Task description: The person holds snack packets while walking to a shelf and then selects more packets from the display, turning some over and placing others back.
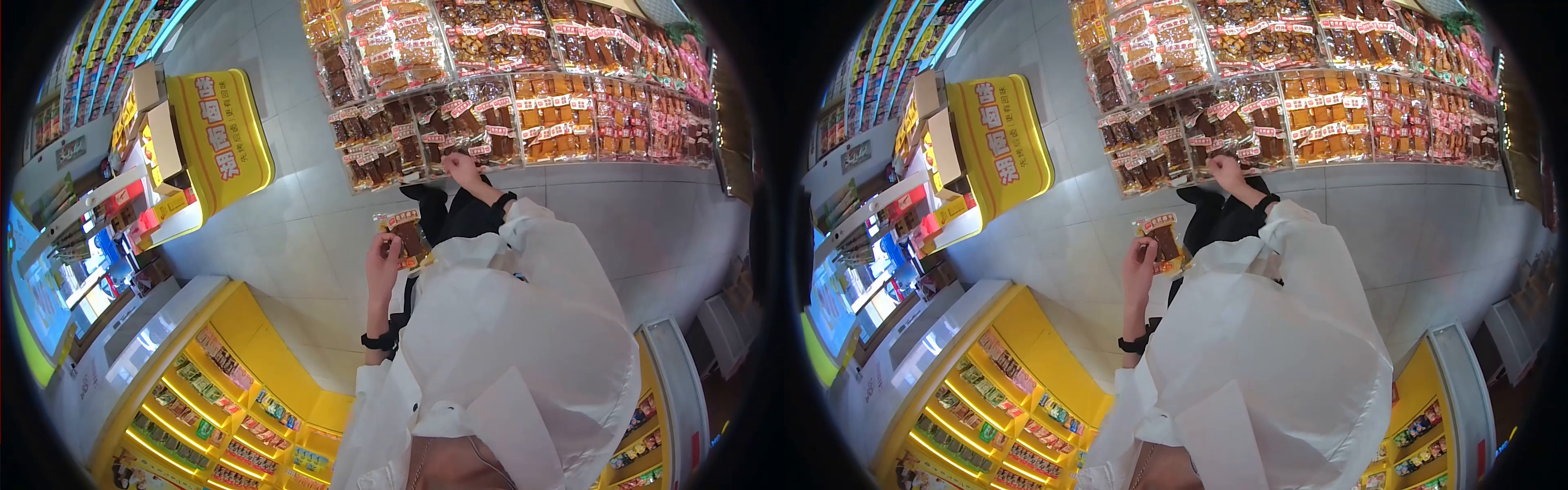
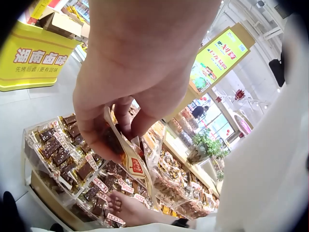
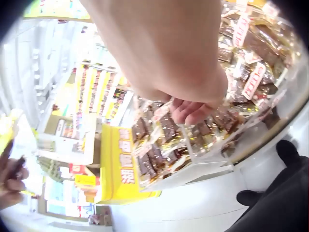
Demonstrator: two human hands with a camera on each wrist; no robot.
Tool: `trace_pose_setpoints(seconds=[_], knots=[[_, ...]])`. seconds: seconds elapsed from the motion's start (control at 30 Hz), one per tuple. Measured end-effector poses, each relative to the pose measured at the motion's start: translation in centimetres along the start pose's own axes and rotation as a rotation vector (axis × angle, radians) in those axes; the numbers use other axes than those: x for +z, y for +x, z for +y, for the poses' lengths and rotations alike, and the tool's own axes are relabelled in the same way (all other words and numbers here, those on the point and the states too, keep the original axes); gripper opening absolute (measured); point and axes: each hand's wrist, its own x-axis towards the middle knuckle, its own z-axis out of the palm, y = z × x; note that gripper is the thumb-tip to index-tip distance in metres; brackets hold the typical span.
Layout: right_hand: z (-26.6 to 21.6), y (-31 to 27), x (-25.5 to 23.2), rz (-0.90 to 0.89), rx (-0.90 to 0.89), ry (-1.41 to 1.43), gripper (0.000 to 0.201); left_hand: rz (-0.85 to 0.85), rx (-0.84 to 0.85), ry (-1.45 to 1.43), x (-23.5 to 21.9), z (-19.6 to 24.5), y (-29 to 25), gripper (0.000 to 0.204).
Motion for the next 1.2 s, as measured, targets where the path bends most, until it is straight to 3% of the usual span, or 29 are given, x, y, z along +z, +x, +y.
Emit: trace_pose_setpoints(seconds=[0.07, 0.13, 0.17, 0.23, 0.27, 0.33, 0.5, 0.57, 0.63, 0.7, 0.73, 0.77, 0.8, 0.83, 1.03, 1.2], knots=[[-4.3, -3.8, -2.0, -0.555, -0.15, 0.267, 0.026, -0.027, -0.056, 0.02, 0.4, 0.1, 1.1, 0.012], [-10.2, -7.5, -5.2, -0.915, -0.057, 0.351, 0.031, -0.058, -0.111, 0.039, 1.1, 0.0, 2.3, 0.012], [-11.8, -8.8, -6.3, -0.911, -0.057, 0.346, 0.031, -0.069, -0.086, 0.068, 1.6, -0.6, 3.0, 0.013], [-13.4, -10.5, -7.7, -1.028, 0.199, 0.48, 0.035, -0.083, -0.061, 0.094, 2.7, -2.0, 4.2, 0.015], [-12.9, -10.4, -7.8, -1.026, 0.198, 0.477, 0.035, -0.082, 0.027, 0.183, 3.2, -2.7, 4.8, 0.016], [-12.1, -10.1, -8.2, -0.99, 0.073, 0.417, 0.028, -0.077, 0.12, 0.269, 4.4, -3.3, 5.5, 0.017], [-12.1, -9.7, -9.4, -0.954, 0.042, 0.226, 0.032, -0.13, 0.006, 0.231, 6.1, -3.4, 4.9, 0.017], [-10.7, -8.7, -9.2, -0.958, 0.033, 0.151, 0.032, -0.157, 0.055, 0.239, 5.9, -3.3, 4.4, 0.018], [-8.7, -6.7, -8.4, -0.83, 0.061, 0.25, 0.038, -0.182, 0.105, 0.248, 5.4, -3.5, 4.0, 0.018], [-6.6, -3.9, -8.3, -0.566, 0.104, 0.264, 0.035, -0.212, -0.008, 0.122, 4.1, -3.7, 3.3, 0.018], [-5.3, -2.0, -8.3, -0.388, 0.065, 0.06, 0.028, -0.207, -0.01, 0.126, 3.4, -3.7, 2.9, 0.018], [0.3, 1.6, -7.0, -0.139, -0.092, -0.137, 0.024, -0.208, -0.039, 0.088, 2.8, -3.5, 2.5, 0.018], [-0.3, 2.8, -7.9, -0.089, -0.082, -0.377, 0.027, -0.209, -0.069, 0.051, 2.3, -3.5, 2.0, 0.018], [0.0, 3.8, -8.1, -0.014, -0.046, -0.383, 0.028, -0.206, -0.071, 0.055, 1.9, -3.6, 1.6, 0.018], [0.1, 6.4, -6.8, 0.07, 0.086, -0.525, 0.025, -0.133, -0.174, -0.002, 0.6, -4.3, -0.8, 0.019], [-0.4, 4.9, -5.6, 0.178, 0.009, -0.557, 0.023, -0.131, -0.236, -0.045, 0.9, -4.5, -1.5, 0.018]])
